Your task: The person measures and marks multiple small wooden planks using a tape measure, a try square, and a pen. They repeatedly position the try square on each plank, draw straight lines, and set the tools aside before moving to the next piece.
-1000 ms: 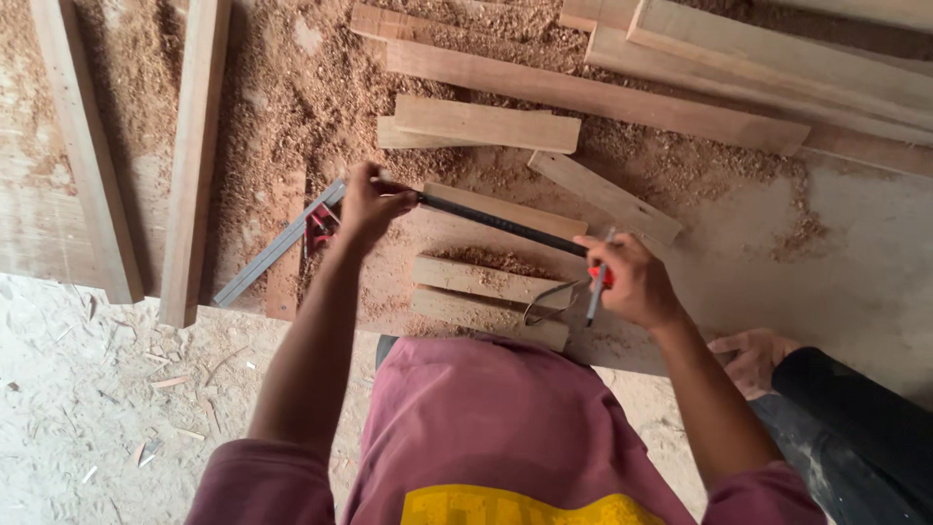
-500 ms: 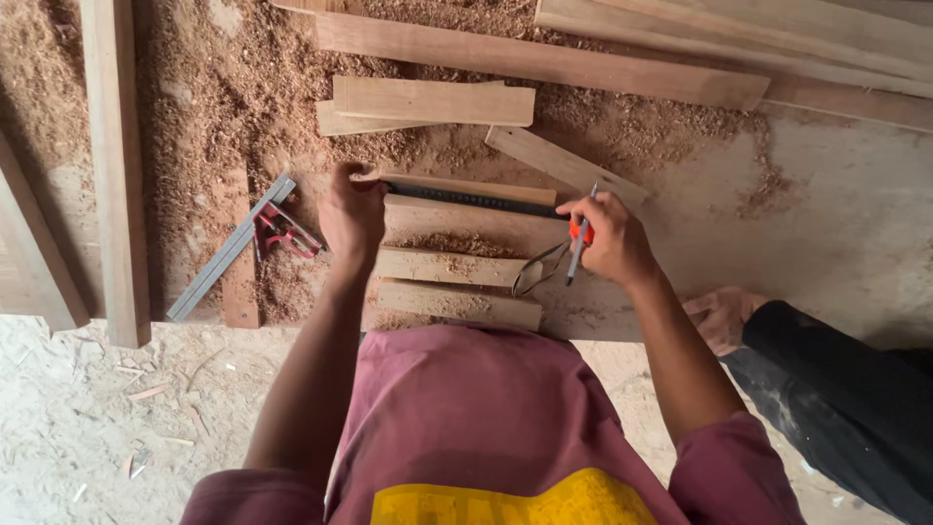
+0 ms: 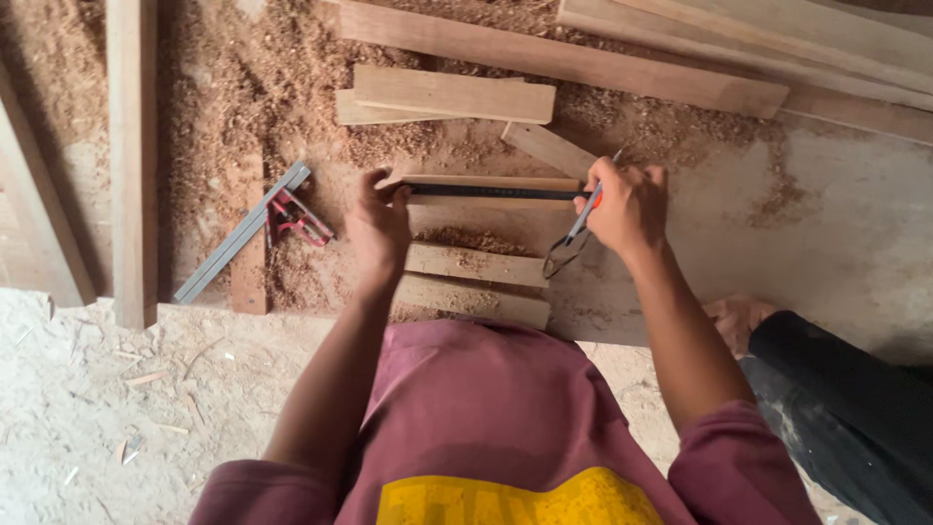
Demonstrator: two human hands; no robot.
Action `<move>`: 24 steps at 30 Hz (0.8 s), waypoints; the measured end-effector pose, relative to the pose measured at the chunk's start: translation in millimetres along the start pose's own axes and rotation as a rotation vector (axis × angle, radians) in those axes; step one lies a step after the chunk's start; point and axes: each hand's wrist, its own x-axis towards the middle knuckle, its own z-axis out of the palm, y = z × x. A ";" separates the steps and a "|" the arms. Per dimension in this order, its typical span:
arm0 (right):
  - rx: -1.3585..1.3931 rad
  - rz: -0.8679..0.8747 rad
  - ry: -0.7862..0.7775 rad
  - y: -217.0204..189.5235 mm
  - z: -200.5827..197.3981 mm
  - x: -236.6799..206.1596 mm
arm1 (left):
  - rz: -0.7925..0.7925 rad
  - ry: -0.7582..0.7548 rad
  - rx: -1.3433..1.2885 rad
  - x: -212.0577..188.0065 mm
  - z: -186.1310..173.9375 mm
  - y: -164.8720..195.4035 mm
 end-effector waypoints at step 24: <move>0.019 0.117 -0.177 -29.5 24.5 -0.4 | 0.872 -0.469 0.534 20.6 -42.2 -1.8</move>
